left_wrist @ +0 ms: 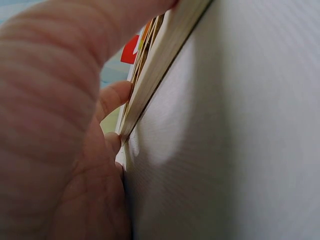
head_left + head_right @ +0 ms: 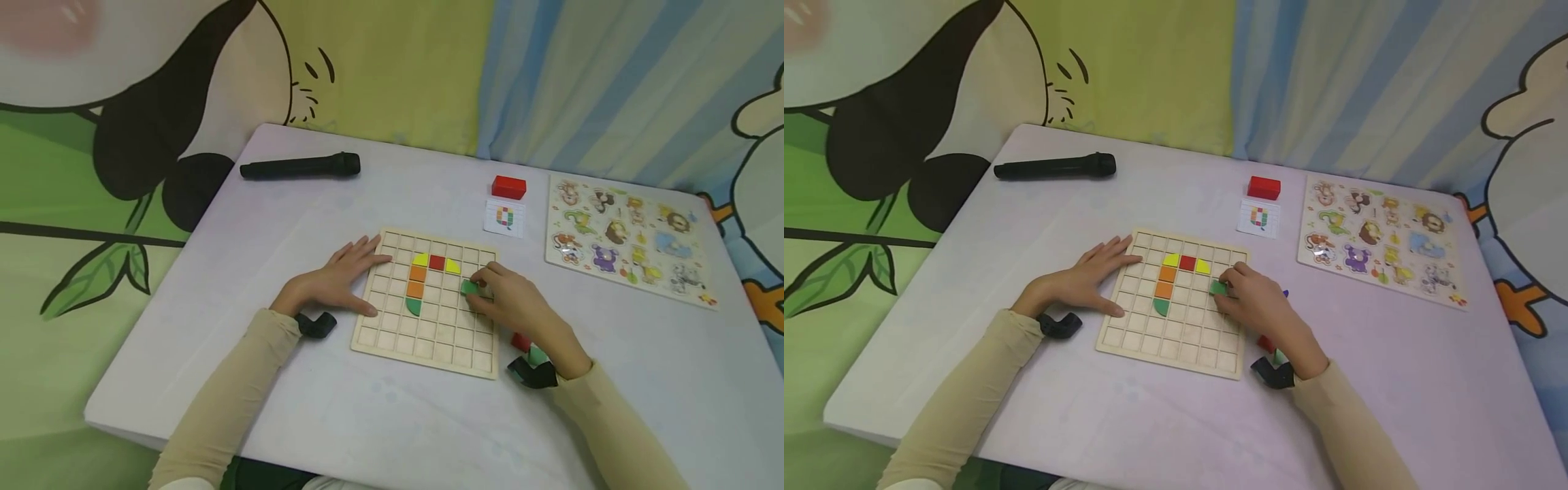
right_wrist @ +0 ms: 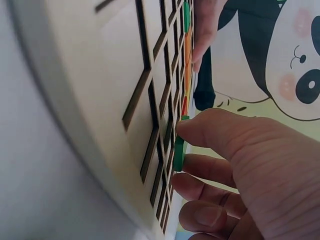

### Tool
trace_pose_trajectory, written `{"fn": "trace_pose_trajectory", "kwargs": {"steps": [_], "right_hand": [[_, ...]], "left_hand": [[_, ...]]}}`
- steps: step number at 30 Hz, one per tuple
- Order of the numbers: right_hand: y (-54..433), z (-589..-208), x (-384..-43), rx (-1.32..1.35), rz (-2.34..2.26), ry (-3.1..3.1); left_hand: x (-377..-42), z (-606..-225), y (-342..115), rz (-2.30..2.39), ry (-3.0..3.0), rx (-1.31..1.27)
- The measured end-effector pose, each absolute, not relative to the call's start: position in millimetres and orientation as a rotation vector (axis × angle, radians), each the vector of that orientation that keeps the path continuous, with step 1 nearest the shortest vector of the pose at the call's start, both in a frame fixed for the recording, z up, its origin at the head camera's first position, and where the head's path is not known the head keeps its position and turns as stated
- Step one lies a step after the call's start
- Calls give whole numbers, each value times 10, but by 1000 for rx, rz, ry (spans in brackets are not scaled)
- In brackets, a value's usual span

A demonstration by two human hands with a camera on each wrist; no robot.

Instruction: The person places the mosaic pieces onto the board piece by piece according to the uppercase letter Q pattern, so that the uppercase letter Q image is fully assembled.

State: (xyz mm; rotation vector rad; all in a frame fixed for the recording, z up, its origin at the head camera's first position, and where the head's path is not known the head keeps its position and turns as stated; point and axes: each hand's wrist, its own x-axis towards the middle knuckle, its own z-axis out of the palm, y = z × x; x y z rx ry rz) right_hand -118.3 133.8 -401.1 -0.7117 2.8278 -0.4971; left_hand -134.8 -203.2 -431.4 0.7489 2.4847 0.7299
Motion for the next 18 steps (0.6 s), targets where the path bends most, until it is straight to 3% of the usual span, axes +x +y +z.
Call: {"fn": "trace_pose_trajectory", "kwargs": {"steps": [18], "right_hand": [[1078, -4009, -1291, -745, -464, 2806]], "left_hand": [[-1364, -4354, -2045, 726, 2484, 761]]}}
